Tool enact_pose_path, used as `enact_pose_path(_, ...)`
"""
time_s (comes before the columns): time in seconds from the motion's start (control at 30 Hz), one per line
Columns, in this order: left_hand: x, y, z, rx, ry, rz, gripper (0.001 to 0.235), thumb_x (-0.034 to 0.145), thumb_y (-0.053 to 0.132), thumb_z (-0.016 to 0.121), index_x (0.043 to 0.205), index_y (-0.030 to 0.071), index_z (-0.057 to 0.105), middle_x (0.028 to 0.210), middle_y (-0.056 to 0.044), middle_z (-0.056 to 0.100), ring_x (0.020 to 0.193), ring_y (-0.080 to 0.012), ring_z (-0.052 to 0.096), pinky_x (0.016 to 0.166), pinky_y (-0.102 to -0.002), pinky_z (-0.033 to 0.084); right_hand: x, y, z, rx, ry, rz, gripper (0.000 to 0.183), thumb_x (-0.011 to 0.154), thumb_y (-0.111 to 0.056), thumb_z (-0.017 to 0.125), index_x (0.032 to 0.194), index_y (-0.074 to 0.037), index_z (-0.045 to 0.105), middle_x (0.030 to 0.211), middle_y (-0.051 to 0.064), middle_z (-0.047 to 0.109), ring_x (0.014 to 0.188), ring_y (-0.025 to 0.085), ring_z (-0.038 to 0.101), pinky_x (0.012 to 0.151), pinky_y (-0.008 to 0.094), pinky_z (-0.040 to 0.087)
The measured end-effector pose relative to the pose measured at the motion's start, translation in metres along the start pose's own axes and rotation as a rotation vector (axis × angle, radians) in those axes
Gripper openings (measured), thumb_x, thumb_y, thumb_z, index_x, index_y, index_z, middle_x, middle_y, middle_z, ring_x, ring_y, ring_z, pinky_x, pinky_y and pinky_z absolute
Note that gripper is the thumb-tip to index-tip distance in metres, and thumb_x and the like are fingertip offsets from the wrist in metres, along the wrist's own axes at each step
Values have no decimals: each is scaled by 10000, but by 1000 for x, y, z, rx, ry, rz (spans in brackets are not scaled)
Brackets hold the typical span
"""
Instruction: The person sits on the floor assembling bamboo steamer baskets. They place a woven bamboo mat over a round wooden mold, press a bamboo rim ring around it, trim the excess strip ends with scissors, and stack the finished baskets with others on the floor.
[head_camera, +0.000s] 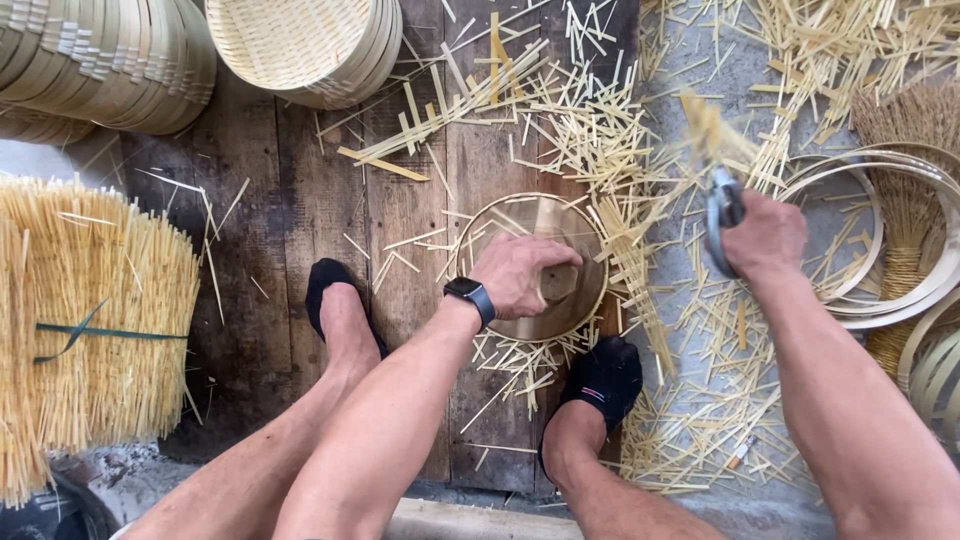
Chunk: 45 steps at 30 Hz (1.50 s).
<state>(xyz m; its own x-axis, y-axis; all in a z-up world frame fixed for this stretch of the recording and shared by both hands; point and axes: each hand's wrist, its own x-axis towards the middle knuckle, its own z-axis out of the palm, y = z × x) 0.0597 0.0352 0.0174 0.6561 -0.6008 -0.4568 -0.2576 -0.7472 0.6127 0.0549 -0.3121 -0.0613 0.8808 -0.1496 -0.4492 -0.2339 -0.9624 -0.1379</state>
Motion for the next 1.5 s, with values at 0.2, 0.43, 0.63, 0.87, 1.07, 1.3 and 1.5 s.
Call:
enact_pose_path(0.2,-10,-2,29,-192,520,-418,884,684,530,892,1357,66,557,1326,-174,544,1247,-346,512,1026,-484,438,-46,45,-55,-34,-414,258,491,879,-591,649,1023,-126,708,855,158,722,738,261,688,755,439,546)
enact_pose_path(0.43,-21,-13,48,-283,616,-375,925,741,623,806,1408,35,552,1344,-173,535,1263,-341,532,1074,-441,466,-80,96,-8,76,-1038,-11,304,718,-357,885,876,-112,801,789,61,817,710,173,704,733,345,569)
enact_pose_path(0.63,-6,-41,16,-407,441,-579,817,830,641,707,1434,105,580,1328,-146,578,1255,-296,590,1061,-424,494,36,88,-36,29,-853,0,285,762,-387,849,945,-168,850,922,52,808,830,193,761,830,362,589)
enact_pose_path(0.87,45,-70,6,-305,400,-477,668,743,509,853,1270,129,697,1286,-192,609,1237,-352,552,1081,-450,450,26,12,-41,212,-122,479,694,838,-660,812,943,20,726,861,161,701,725,225,675,644,392,577)
enact_pose_path(1.07,79,-50,17,-318,191,-507,572,678,483,887,1181,234,778,1249,-110,640,1232,-293,544,1105,-442,414,-29,-34,41,440,184,45,485,800,-338,856,1109,9,719,995,154,677,841,241,676,752,386,564)
enact_pose_path(1.3,100,-41,45,-258,262,-413,578,615,479,924,1078,165,780,1033,23,661,1152,-236,494,1016,-433,337,-44,-96,6,710,-170,232,223,897,-210,744,1048,-51,785,894,126,775,806,212,705,772,377,551)
enact_pose_path(1.5,90,-26,33,-239,254,-409,517,655,467,904,1090,202,809,1067,-13,674,1171,-246,523,1048,-432,363,-40,-89,36,680,-57,101,194,922,-157,708,1029,2,734,913,155,760,851,219,715,782,353,539)
